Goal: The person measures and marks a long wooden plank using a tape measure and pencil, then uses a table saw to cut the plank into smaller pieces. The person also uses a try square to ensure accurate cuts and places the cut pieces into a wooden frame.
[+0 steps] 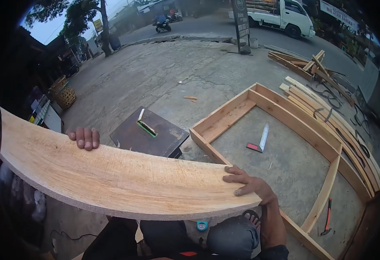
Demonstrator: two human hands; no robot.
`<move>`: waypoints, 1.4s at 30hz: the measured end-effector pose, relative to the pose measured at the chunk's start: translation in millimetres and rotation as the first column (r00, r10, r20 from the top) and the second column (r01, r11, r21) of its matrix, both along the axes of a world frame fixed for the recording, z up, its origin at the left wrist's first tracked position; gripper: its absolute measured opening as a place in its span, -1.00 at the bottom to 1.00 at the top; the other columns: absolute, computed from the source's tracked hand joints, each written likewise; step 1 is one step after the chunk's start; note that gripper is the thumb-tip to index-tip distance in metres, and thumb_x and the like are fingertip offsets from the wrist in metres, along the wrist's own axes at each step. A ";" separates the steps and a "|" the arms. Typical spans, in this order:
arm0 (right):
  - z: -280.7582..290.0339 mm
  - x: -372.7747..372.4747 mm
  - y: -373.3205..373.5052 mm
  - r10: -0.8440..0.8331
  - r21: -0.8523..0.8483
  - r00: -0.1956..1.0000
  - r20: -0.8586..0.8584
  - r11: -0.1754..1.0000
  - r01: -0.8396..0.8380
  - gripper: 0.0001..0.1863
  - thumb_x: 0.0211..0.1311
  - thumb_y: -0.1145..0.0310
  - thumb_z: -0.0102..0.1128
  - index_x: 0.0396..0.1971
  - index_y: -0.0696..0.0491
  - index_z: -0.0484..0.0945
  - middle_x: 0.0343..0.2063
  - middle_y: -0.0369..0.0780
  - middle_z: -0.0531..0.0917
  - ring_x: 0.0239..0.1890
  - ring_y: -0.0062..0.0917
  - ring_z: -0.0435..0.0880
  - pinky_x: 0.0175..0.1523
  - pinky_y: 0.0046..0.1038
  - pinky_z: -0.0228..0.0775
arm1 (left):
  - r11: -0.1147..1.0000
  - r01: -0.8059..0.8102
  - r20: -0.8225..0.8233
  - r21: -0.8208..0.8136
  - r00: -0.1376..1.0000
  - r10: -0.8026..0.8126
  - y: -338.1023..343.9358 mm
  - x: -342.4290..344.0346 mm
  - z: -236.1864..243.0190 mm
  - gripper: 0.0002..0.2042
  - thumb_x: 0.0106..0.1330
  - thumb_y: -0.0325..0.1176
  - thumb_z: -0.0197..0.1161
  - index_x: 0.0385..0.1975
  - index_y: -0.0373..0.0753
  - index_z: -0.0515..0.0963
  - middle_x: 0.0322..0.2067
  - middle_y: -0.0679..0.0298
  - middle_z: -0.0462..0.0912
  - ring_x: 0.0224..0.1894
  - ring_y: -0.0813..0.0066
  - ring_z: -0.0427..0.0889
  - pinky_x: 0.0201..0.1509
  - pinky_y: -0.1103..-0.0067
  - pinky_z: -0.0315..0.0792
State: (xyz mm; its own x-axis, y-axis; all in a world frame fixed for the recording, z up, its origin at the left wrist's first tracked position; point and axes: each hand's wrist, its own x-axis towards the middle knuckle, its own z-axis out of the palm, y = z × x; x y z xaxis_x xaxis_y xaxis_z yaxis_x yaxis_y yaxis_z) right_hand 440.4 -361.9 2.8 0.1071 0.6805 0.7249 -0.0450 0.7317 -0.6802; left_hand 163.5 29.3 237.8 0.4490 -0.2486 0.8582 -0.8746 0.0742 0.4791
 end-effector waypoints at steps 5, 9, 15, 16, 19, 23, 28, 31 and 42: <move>50.8 52.6 -154.3 -0.123 -0.352 0.807 0.577 0.854 0.382 0.25 -0.11 0.02 0.71 0.58 0.04 0.14 0.55 0.07 0.18 0.62 -0.03 0.06 0.61 -0.14 0.04 | 0.979 0.162 0.089 -0.126 0.985 -0.151 -80.0 172.0 -2.4 -0.62 0.57 -0.13 0.14 0.14 -0.31 0.51 -0.13 0.04 0.68 -0.05 0.17 0.72 0.02 0.26 0.62; 113.2 54.0 -164.8 -0.405 -0.198 0.678 0.614 0.752 0.629 0.23 0.02 -0.07 0.62 0.58 0.08 0.05 0.51 0.11 0.23 0.54 0.03 0.22 0.58 -0.13 0.14 | 0.842 -0.053 -0.079 -0.537 0.997 0.012 -138.7 276.0 -48.8 -0.51 0.58 0.10 0.00 -0.17 -0.28 0.57 -0.47 0.08 0.68 -0.46 0.17 0.72 -0.35 0.36 0.67; 198.9 69.6 -101.0 -0.756 -0.012 0.439 0.485 0.496 0.868 -0.09 0.33 0.06 0.39 0.45 0.24 0.12 -0.04 0.15 0.68 0.03 -0.02 0.73 0.16 -0.10 0.57 | 0.622 -0.654 -0.527 -0.431 0.742 0.415 -280.6 367.2 -97.1 -0.48 0.66 0.15 -0.37 0.12 -0.15 0.37 -0.05 0.22 0.54 0.01 0.40 0.61 0.11 0.37 0.54; 205.7 75.3 -102.8 -0.786 -0.080 0.461 0.413 0.473 0.878 -0.24 0.37 0.16 0.35 0.37 0.26 0.24 -0.27 0.10 0.76 -0.17 -0.04 0.82 -0.01 -0.11 0.66 | 0.695 -0.591 -0.538 -0.410 0.772 0.338 -299.3 371.9 -109.2 -0.43 0.66 0.14 -0.40 0.20 -0.20 0.39 0.08 0.19 0.55 0.07 0.34 0.61 0.19 0.32 0.51; 176.8 92.5 -132.5 -0.849 0.057 0.085 0.521 0.134 0.989 -0.50 0.32 0.36 0.26 0.17 0.29 0.41 -0.59 -0.02 0.71 -0.51 -0.10 0.79 -0.28 -0.13 0.65 | 0.764 -0.494 -0.633 -0.415 0.760 0.147 -338.5 398.6 -88.4 -0.35 0.65 0.18 -0.41 0.30 -0.29 0.31 0.13 0.12 0.54 0.21 0.26 0.55 0.32 0.26 0.43; 143.2 82.1 -186.8 -0.841 -0.105 0.073 0.535 0.019 0.994 -0.59 0.23 0.47 0.20 0.07 0.30 0.49 -0.59 0.11 0.68 -0.56 -0.07 0.76 -0.31 -0.09 0.63 | 0.766 -0.405 -0.738 -0.500 0.662 -0.132 -302.8 442.0 -23.1 -0.23 0.61 0.25 -0.26 0.39 -0.46 0.15 0.18 -0.09 0.45 0.26 0.02 0.47 0.39 0.10 0.34; 142.9 29.1 -251.0 -0.620 -0.205 0.076 0.781 -0.141 0.969 -0.56 0.24 0.41 0.28 0.11 0.20 0.51 -0.53 0.10 0.70 -0.52 -0.08 0.76 -0.31 -0.14 0.60 | 0.702 -0.259 -0.675 -0.663 0.612 -0.411 -243.8 511.4 -34.6 0.25 0.35 0.52 0.01 0.53 -0.49 -0.47 0.52 -0.21 -0.09 0.60 -0.14 -0.03 0.64 -0.03 -0.11; 145.6 -16.0 -283.4 -0.460 -0.228 0.065 0.886 -0.309 0.923 -0.43 0.18 0.45 0.38 0.22 0.05 0.49 -0.36 0.00 0.78 -0.33 -0.07 0.80 -0.21 -0.17 0.62 | 0.634 -0.164 -0.625 -0.755 0.471 -0.622 -273.1 510.2 -127.7 0.30 0.19 0.59 0.16 0.55 -0.42 -0.28 0.49 -0.18 0.02 0.57 -0.11 0.02 0.61 -0.12 -0.17; 141.4 -4.4 -195.5 -0.052 -0.081 0.062 0.997 -0.635 0.768 -0.42 0.01 0.41 0.54 0.08 0.15 0.53 -0.33 0.10 0.76 -0.28 0.00 0.79 -0.15 -0.11 0.57 | 0.725 -0.131 -0.726 -0.677 0.282 -0.627 -385.2 359.9 -268.6 0.06 0.40 0.52 -0.15 0.59 -0.24 -0.27 0.57 0.04 -0.05 0.61 0.12 -0.01 0.59 -0.01 0.01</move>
State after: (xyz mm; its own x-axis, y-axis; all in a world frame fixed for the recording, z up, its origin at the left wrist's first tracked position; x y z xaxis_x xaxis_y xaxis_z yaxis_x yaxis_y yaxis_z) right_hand 436.0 -557.4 144.3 0.9913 0.1208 0.0517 0.1257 -0.9866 -0.1045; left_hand 523.4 -355.9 -30.9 0.9749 -0.2164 -0.0523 0.1986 0.7392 0.6436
